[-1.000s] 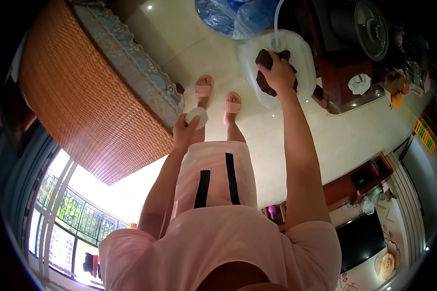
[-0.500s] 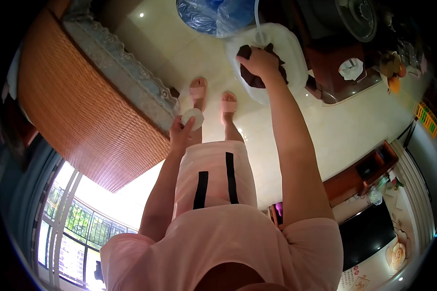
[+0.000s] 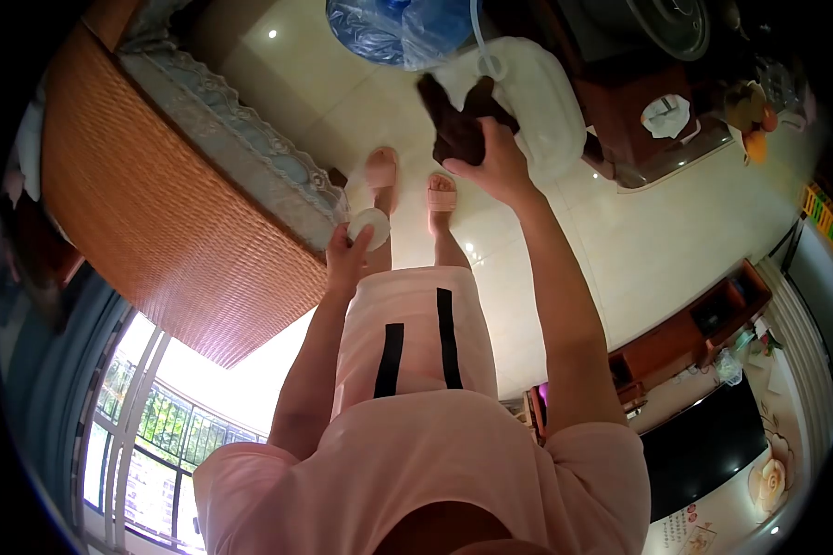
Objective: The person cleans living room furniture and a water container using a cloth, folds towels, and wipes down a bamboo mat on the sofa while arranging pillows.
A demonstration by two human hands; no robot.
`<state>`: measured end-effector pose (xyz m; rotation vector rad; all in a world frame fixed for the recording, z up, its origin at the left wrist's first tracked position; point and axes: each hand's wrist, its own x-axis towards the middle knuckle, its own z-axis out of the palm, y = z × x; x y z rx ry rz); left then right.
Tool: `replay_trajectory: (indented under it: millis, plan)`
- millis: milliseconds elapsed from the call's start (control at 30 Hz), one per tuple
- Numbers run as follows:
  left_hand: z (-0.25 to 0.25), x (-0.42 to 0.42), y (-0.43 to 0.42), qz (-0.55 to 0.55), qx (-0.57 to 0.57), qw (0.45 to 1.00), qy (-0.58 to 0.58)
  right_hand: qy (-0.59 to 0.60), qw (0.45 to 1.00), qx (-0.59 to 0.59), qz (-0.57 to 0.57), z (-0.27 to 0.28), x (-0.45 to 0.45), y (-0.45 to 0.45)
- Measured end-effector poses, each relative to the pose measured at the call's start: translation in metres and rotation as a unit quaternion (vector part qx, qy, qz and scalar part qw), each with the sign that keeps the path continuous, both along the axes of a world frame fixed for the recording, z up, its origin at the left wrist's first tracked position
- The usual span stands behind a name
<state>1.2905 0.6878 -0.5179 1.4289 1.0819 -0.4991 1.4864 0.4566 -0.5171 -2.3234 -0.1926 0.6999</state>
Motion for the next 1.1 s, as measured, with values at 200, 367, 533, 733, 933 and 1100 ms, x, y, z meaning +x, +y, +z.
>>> replay_trajectory:
  millis: [200,367,533,733,933,1100]
  plan:
    - [0.006,0.007,0.002,0.001,0.009,1.000,0.000,-0.014,0.992,-0.121,-0.012,-0.018,-0.001,-0.011]
    - [0.001,0.004,0.004,0.000,0.006,1.000,-0.006,-0.114,0.970,0.011,-0.215,-0.019,0.001,-0.018]
    - [0.005,0.003,-0.002,-0.013,0.006,1.000,0.026,-0.183,0.980,-0.037,0.063,-0.047,0.017,0.023]
    - [0.008,0.011,-0.004,-0.017,0.007,1.000,0.023,-0.155,0.953,-0.206,0.162,-0.075,0.035,0.052]
    - [0.008,0.011,-0.003,0.003,0.007,1.000,-0.002,-0.172,0.950,-0.224,0.135,-0.077,0.030,0.046]
    - [0.011,0.011,-0.002,0.005,0.010,1.000,0.008,-0.194,0.956,-0.195,0.106,-0.069,0.012,0.020]
